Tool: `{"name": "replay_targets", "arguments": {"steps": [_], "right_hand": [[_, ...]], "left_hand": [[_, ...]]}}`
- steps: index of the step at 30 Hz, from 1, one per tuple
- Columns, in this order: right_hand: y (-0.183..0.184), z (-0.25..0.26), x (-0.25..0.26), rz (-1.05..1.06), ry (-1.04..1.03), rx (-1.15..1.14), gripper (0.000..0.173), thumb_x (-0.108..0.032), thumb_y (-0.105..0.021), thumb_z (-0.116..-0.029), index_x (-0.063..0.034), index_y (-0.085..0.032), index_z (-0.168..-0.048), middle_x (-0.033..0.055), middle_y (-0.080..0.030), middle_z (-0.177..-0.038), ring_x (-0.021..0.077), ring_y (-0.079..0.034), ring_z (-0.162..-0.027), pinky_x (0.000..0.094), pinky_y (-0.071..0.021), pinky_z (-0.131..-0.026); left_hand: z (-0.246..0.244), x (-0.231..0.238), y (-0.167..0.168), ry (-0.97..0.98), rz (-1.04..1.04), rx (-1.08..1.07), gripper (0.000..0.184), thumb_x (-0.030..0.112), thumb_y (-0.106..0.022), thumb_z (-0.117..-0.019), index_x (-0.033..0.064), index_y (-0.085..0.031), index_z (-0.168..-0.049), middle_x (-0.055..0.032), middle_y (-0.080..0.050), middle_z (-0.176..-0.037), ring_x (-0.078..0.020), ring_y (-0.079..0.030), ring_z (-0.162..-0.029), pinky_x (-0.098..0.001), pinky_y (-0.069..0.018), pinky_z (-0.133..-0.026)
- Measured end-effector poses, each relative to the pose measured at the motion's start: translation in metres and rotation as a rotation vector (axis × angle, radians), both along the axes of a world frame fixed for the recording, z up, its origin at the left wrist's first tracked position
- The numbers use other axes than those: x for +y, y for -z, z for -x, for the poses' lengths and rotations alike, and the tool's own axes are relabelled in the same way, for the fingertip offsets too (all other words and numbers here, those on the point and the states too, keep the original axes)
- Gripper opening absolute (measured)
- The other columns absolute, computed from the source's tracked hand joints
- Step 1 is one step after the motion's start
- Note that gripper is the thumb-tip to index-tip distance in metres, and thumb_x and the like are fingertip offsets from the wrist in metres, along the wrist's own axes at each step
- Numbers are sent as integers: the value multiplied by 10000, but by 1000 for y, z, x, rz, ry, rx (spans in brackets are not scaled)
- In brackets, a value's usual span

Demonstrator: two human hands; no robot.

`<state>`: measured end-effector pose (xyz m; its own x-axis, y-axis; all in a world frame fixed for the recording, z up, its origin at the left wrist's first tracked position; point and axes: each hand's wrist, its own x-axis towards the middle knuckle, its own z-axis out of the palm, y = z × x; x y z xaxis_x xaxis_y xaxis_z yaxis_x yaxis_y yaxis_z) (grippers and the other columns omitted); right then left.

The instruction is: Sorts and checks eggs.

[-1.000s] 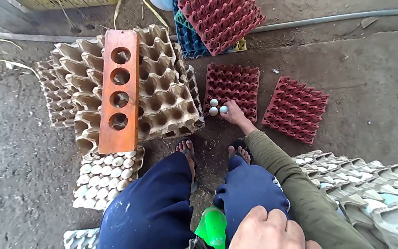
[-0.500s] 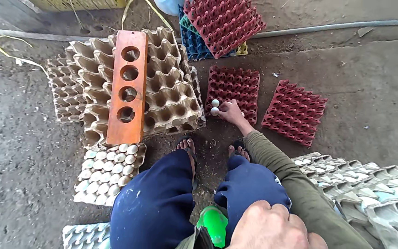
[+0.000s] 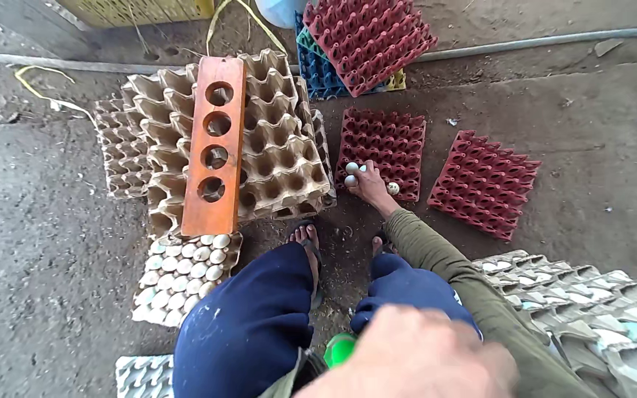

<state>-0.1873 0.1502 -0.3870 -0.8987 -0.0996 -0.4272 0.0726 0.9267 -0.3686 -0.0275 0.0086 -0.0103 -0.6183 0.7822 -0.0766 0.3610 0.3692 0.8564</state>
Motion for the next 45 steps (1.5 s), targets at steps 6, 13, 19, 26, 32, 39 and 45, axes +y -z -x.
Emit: {"name": "replay_targets", "arguments": {"steps": [6, 13, 19, 26, 32, 39, 45], "right_hand": [[-55, -40, 36, 651, 624, -37, 470, -316, -845, -847, -17, -685, -1173, 227, -630, -1194, 338, -630, -1051, 525, -541, -881], [-100, -125, 70, 1404, 1081, -339, 298, -234, -515, -1055, -56, -524, -1294, 85, -630, -856, 155, -625, -627, 298, -572, -569], [-110, -192, 89, 1510, 1138, -296, 482, -349, -636, -918, -30, -506, -1255, 79, -660, -826, 157, -661, -631, 306, -588, -543], [-135, -204, 103, 1615, 1157, -143, 531, -367, -742, -861, -16, -540, -1204, 102, -683, -826, 157, -680, -634, 301, -599, -549], [-194, -189, 104, 1804, 1107, -53, 683, -425, -819, -802, -30, -487, -1250, 116, -679, -863, 177, -681, -622, 309, -597, -525], [-284, -184, 94, 1943, 887, 127, 707, -498, -796, -803, -43, -490, -1250, 123, -692, -1008, 157, -699, -675, 266, -587, -508], [-371, -207, 78, 1753, 639, 334, 492, -353, -744, -863, -52, -554, -1203, 84, -693, -912, 145, -695, -675, 277, -604, -542]], "left_hand": [[61, 16, 42, -334, 344, -339, 343, 106, -370, -1043, 15, -676, -1169, -167, -676, -1151, -300, -649, -1089, -529, -507, -927], [144, 46, 250, -656, 491, -437, 349, 142, -482, -1028, -31, -602, -1307, -296, -635, -1236, -448, -607, -1188, -640, -467, -1001], [185, 53, 346, -852, 603, -259, 628, 328, -697, -959, -37, -494, -1428, -333, -506, -1408, -508, -500, -1304, -668, -412, -1058], [190, 65, 369, -858, 665, -228, 551, 309, -694, -970, -5, -534, -1394, -328, -548, -1359, -512, -542, -1254, -682, -435, -1012], [196, 57, 328, -994, 127, -369, 487, 250, -611, -1026, -49, -513, -1398, -291, -611, -1294, -396, -624, -1180, -544, -496, -1025], [160, 52, 138, -509, -806, -807, 421, 167, -334, -1106, 117, -380, -1521, -127, -664, -1269, -254, -707, -1082, -396, -594, -943], [92, 34, 23, -342, -949, -822, 498, 301, -193, -1050, 121, -648, -1141, -93, -712, -979, -215, -723, -839, -335, -624, -692]]}}
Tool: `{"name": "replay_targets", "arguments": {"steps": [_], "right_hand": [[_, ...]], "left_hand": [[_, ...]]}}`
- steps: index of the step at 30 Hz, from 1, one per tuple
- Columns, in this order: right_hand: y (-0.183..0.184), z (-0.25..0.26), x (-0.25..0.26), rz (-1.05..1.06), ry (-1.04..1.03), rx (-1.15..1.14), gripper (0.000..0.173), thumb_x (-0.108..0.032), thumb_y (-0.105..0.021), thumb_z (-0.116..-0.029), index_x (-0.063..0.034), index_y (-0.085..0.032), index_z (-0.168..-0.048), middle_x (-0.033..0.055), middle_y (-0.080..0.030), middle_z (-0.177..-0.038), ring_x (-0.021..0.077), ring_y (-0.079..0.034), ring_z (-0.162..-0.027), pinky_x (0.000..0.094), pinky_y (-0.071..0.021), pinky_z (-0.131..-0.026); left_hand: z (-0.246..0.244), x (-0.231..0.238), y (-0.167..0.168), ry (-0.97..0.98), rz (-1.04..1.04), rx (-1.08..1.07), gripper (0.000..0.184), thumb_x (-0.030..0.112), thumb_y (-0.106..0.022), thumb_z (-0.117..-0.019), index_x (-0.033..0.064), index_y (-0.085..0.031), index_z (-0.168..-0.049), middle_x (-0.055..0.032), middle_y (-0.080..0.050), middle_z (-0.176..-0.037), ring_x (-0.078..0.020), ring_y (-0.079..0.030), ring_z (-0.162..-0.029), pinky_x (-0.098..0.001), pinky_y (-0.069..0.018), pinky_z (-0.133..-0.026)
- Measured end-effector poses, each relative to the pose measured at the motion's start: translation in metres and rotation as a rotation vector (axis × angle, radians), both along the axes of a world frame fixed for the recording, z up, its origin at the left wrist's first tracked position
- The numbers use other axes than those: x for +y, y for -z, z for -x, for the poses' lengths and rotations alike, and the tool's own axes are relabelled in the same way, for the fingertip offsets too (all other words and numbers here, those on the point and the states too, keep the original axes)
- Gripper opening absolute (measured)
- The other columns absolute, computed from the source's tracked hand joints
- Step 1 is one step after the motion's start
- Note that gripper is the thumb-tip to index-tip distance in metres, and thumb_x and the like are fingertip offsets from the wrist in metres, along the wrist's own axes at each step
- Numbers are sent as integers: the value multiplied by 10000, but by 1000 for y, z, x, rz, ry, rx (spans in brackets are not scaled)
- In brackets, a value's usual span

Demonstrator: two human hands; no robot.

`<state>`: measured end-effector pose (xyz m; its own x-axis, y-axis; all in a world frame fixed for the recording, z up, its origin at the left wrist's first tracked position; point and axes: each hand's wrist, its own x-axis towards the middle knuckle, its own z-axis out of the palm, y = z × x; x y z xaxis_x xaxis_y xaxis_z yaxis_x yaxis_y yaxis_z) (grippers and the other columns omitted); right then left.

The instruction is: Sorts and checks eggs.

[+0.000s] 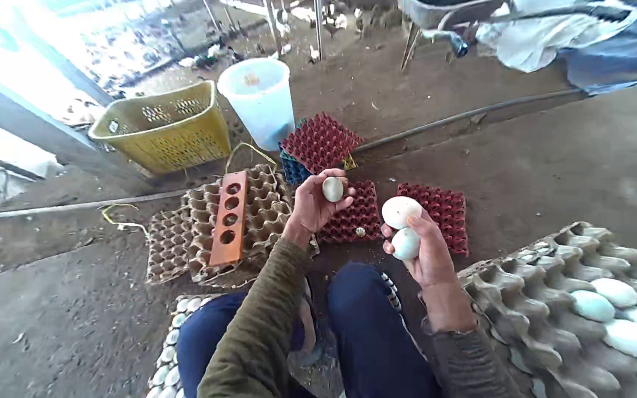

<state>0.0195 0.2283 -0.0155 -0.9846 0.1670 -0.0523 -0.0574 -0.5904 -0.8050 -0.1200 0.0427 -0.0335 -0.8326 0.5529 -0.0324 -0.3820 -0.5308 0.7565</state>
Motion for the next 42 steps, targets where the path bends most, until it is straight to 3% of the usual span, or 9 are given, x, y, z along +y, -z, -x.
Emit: {"name": "replay_targets", "arguments": {"steps": [3, 8, 13, 17, 20, 23, 26, 32, 42], "right_hand": [[-31, -10, -9, -173, -51, 118, 345, -314, -757, -858, -102, -639, -1103, 39, -691, -815, 126, -674, -635, 280, -601, -564], [-61, -2, -19, -232, -139, 154, 238, -258, -688, -895, -149, -674, -1106, 43, -691, -809, 126, -671, -621, 271, -604, -580], [-70, 18, -26, -293, -292, 134, 281, -283, -706, -882, -143, -667, -1122, 53, -688, -798, 139, -672, -614, 278, -602, -572], [-58, 34, -20, -475, -334, 175, 343, -225, -773, -811, -160, -687, -1136, 39, -704, -888, 125, -675, -647, 275, -605, -578], [-43, 35, -17, -531, -294, 219, 423, -173, -791, -782, -155, -665, -1185, 28, -716, -958, 118, -681, -666, 273, -609, -589], [-37, 34, -14, -695, -248, 349, 482, -139, -826, -745, -134, -667, -1200, 18, -605, -1218, 90, -663, -827, 269, -615, -663], [-32, 33, -12, -812, -168, 471, 498, -184, -864, -745, -114, -668, -1197, 24, -563, -1285, 79, -646, -992, 254, -613, -776], [-25, 25, -7, -859, -76, 437, 495, -382, -881, -771, -159, -673, -1161, -20, -561, -1245, 15, -629, -907, 196, -595, -728], [-22, 15, -15, -560, -176, 438, 451, -462, -792, -873, -206, -662, -1221, -30, -584, -1196, 21, -651, -728, 209, -616, -593]], "left_hand": [[-38, -4, -36, -26, 171, 50, 471, 354, -222, -1122, 125, -592, -940, -29, -662, -858, -119, -675, -720, -247, -598, -645], [-74, -28, -55, -60, 113, 199, 338, 125, -407, -1040, 163, -583, -1327, -3, -678, -920, -124, -680, -789, -291, -603, -728], [-76, -45, -45, -186, 65, 98, 348, 180, -286, -1018, 155, -629, -1071, 55, -566, -632, -48, -555, -525, -200, -518, -551], [-78, -42, -39, -65, 168, 192, 522, 382, -165, -1096, 101, -581, -1237, 27, -624, -670, -44, -562, -516, -181, -503, -525], [-83, -34, -40, 16, 231, 271, 433, 381, -277, -1086, 90, -589, -1161, -5, -702, -797, -37, -592, -535, -173, -516, -512], [-90, -27, -44, -2, 278, 252, 355, 325, -382, -1073, 89, -644, -1027, -3, -673, -685, -47, -613, -528, -181, -542, -537], [-92, -25, -43, -30, 253, 288, 307, 296, -432, -1068, 96, -663, -1035, 9, -678, -695, -43, -629, -555, -183, -556, -568], [-95, -26, -39, -196, 347, 724, 437, 218, -621, -1007, 31, -542, -1395, 23, -714, -942, -23, -662, -715, -207, -594, -661], [-98, -10, -35, -611, 445, 1173, 393, 163, -772, -910, 62, -639, -1266, -39, -658, -1238, -52, -647, -1071, -218, -564, -907]]}}
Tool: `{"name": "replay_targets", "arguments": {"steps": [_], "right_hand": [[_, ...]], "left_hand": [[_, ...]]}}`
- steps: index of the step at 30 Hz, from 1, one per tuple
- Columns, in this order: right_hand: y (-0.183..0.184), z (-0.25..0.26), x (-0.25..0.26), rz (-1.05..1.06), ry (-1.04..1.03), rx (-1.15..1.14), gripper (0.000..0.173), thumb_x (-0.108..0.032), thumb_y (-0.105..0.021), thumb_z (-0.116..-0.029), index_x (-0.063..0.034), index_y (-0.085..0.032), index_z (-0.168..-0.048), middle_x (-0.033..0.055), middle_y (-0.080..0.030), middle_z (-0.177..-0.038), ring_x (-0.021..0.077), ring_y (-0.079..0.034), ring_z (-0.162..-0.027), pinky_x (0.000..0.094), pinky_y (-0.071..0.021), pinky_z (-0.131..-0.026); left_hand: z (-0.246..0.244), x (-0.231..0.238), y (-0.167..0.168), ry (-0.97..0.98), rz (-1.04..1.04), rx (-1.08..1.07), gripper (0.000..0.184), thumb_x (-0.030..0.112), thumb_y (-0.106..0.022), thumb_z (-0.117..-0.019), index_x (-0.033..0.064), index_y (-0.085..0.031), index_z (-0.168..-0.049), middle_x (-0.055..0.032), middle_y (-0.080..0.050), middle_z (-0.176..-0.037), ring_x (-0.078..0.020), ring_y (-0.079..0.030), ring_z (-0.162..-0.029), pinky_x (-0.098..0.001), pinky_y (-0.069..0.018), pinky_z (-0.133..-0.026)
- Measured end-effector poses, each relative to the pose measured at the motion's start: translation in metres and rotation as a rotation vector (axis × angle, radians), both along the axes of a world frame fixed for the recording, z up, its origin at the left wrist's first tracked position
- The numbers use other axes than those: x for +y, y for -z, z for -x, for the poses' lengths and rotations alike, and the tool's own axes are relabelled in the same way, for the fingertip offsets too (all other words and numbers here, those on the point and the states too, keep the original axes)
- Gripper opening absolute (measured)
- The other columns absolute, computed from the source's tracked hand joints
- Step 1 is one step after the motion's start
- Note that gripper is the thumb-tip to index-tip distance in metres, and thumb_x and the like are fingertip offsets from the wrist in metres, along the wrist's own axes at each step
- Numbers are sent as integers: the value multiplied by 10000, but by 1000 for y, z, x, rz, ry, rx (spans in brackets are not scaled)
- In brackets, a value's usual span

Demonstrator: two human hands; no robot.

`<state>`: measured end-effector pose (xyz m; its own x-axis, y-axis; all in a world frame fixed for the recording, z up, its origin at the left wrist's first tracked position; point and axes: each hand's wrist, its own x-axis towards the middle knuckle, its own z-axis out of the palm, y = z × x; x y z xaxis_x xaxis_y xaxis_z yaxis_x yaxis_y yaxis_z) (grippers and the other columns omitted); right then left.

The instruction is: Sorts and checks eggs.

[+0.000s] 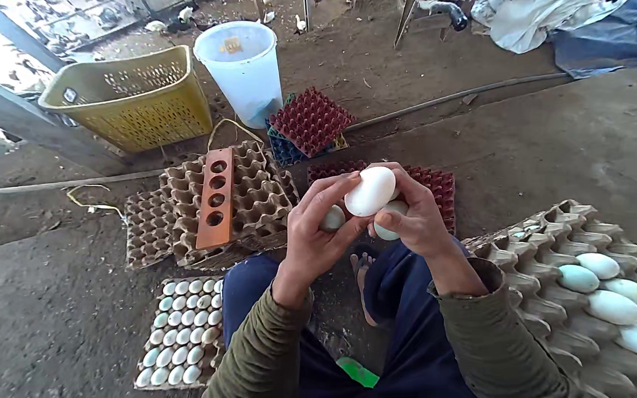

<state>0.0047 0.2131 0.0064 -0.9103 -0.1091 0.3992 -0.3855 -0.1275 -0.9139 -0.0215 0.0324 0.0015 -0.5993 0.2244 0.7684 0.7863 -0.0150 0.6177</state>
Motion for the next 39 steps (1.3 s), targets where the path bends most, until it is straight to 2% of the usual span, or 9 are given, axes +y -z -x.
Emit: {"name": "replay_targets", "arguments": {"steps": [3, 9, 14, 16, 24, 27, 30, 34, 39], "right_hand": [[-1, -2, -2, 37, 9, -8, 429, -436, -804, -868, -205, -669, -1204, -23, -579, -1226, 26, -657, -746, 213, -618, -600], [2, -2, -1, 289, -242, -45, 390, -343, -759, -930, -219, -663, -1287, -4, -683, -1157, 63, -679, -718, 233, -611, -599], [1, -5, 0, 445, -426, -129, 298, -420, -648, -991, -235, -705, -1217, -2, -742, -992, 67, -704, -750, 230, -603, -646], [0, -6, 1, 467, -458, -162, 341, -500, -616, -987, -223, -708, -1163, -3, -735, -964, 70, -699, -733, 233, -599, -630], [1, -9, 2, 524, -510, -233, 398, -550, -631, -954, -200, -708, -1128, 13, -736, -918, 83, -703, -704, 239, -599, -612], [-1, -10, -2, 477, -399, -164, 360, -521, -643, -956, -227, -721, -1149, -8, -748, -955, 67, -703, -708, 232, -601, -619], [3, -9, -5, 184, -25, 74, 350, -435, -700, -933, -230, -679, -1217, -34, -648, -1214, 50, -662, -768, 233, -596, -613], [2, -6, -4, -210, 410, 451, 471, -395, -791, -847, -149, -655, -1225, 33, -541, -1314, 78, -578, -1167, 227, -547, -918], [1, -4, -2, -294, 533, 630, 530, -402, -807, -832, -143, -628, -1257, 41, -530, -1329, 118, -541, -1249, 267, -507, -1010]], "left_hand": [[-1, 3, -1, -31, 8, 60, 369, 146, -773, -907, 65, -635, -1240, -71, -661, -1262, -121, -646, -1171, -279, -570, -964], [-5, 5, -2, -109, 25, 108, 374, 189, -787, -900, 14, -645, -1198, -98, -675, -1203, -75, -666, -1047, -210, -568, -884], [-5, 5, -7, -70, 19, 133, 391, 219, -818, -879, 22, -658, -1177, -75, -671, -1201, -73, -664, -1052, -209, -572, -887], [-5, 5, -8, -53, 5, 141, 368, 252, -808, -892, 42, -674, -1163, -52, -672, -1186, -53, -665, -968, -195, -575, -833], [-10, 7, -9, -52, -27, 156, 307, 255, -793, -909, 64, -704, -1133, -7, -688, -1141, -31, -667, -949, -177, -576, -820], [-9, 4, -9, -51, -14, 152, 306, 289, -764, -933, 57, -711, -1126, -15, -687, -1124, -28, -664, -945, -176, -575, -817], [-6, -2, -7, -13, 7, 105, 357, 365, -562, -1052, 49, -719, -1103, -14, -687, -1067, -6, -651, -878, -166, -564, -756], [-4, -4, -5, 56, 28, 55, 448, 413, -470, -1080, 47, -714, -1165, -16, -683, -977, 6, -642, -821, -163, -558, -717], [-6, 0, -4, 58, 36, 76, 468, 425, -491, -1069, 35, -693, -1230, -10, -693, -923, 43, -613, -814, -123, -513, -742]]}}
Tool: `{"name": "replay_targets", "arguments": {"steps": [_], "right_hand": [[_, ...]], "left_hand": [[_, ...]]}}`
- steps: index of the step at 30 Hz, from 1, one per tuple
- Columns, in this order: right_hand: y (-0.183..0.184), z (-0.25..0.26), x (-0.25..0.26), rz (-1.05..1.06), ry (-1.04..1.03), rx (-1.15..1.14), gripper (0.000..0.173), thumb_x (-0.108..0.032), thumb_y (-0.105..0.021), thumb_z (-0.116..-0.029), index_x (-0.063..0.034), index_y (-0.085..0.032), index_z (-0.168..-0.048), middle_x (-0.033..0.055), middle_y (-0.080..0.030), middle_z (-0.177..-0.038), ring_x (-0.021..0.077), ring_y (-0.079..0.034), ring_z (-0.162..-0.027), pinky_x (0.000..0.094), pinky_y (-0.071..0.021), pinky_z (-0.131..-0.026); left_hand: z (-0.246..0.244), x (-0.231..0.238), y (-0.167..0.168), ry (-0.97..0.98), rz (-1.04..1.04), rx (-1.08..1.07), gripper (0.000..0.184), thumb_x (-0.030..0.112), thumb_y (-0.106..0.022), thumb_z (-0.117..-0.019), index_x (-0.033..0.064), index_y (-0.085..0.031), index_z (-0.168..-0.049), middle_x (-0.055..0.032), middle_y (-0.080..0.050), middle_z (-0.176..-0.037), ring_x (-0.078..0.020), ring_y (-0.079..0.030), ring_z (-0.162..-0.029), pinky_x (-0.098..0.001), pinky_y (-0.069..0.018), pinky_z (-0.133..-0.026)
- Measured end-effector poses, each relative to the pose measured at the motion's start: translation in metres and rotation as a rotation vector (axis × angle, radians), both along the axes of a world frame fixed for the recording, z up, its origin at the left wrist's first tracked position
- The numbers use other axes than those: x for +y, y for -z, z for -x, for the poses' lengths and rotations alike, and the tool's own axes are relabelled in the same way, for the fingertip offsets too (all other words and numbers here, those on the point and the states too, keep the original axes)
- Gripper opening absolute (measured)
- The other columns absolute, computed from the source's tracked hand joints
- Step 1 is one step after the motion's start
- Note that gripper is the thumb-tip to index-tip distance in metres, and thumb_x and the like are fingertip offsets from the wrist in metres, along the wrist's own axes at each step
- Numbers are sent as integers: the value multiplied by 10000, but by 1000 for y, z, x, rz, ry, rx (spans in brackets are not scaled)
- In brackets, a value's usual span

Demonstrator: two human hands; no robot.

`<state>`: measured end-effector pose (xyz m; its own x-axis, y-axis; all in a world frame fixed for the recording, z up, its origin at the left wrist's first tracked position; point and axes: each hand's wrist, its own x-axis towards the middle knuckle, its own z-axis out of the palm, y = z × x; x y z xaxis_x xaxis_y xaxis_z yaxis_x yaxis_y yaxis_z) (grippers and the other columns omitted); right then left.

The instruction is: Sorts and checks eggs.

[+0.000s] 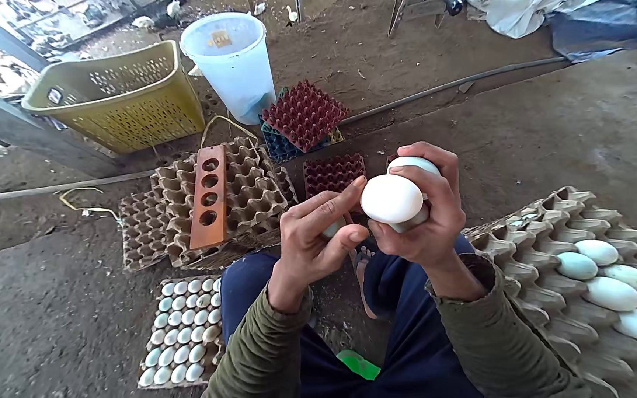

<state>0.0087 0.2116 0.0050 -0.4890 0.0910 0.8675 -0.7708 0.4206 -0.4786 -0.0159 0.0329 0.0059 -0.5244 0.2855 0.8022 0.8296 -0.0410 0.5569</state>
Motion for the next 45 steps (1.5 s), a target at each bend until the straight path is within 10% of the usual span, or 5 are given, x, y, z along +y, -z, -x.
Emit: {"name": "replay_targets", "arguments": {"steps": [13, 19, 28, 45], "right_hand": [[-1, -3, 3, -150, 170, 89, 495, -435, -809, -854, -149, -632, -1218, 52, -484, -1325, 111, -474, -1307, 261, -435, -1086], [-4, -7, 0, -252, 235, 41, 413, -295, -791, -873, -108, -625, -1203, 125, -475, -1300, 150, -487, -1285, 262, -428, -1085], [-4, -7, 2, -208, 138, 44, 492, -353, -862, -796, -147, -657, -1194, 84, -494, -1322, 125, -495, -1278, 256, -452, -1062], [-2, -10, 3, -212, 160, 0, 502, -419, -856, -790, -119, -655, -1139, 109, -495, -1319, 129, -501, -1278, 245, -462, -1048]], "left_hand": [[-6, 8, 2, -97, -15, -29, 633, 532, -667, -946, -12, -661, -1270, -19, -667, -980, 36, -601, -809, -130, -528, -729], [-8, 11, -1, -207, 16, -56, 516, 357, -815, -863, 2, -687, -1215, -70, -664, -1071, -11, -632, -903, -149, -546, -774], [-7, 6, 3, 236, -155, -454, 426, 438, -490, -1061, 133, -601, -1337, 105, -715, -1020, 25, -670, -851, -195, -586, -759], [-10, 17, -2, 506, -189, -1091, 542, 395, -175, -1097, 136, -634, -967, 13, -664, -755, -52, -653, -661, -211, -571, -622]]}}
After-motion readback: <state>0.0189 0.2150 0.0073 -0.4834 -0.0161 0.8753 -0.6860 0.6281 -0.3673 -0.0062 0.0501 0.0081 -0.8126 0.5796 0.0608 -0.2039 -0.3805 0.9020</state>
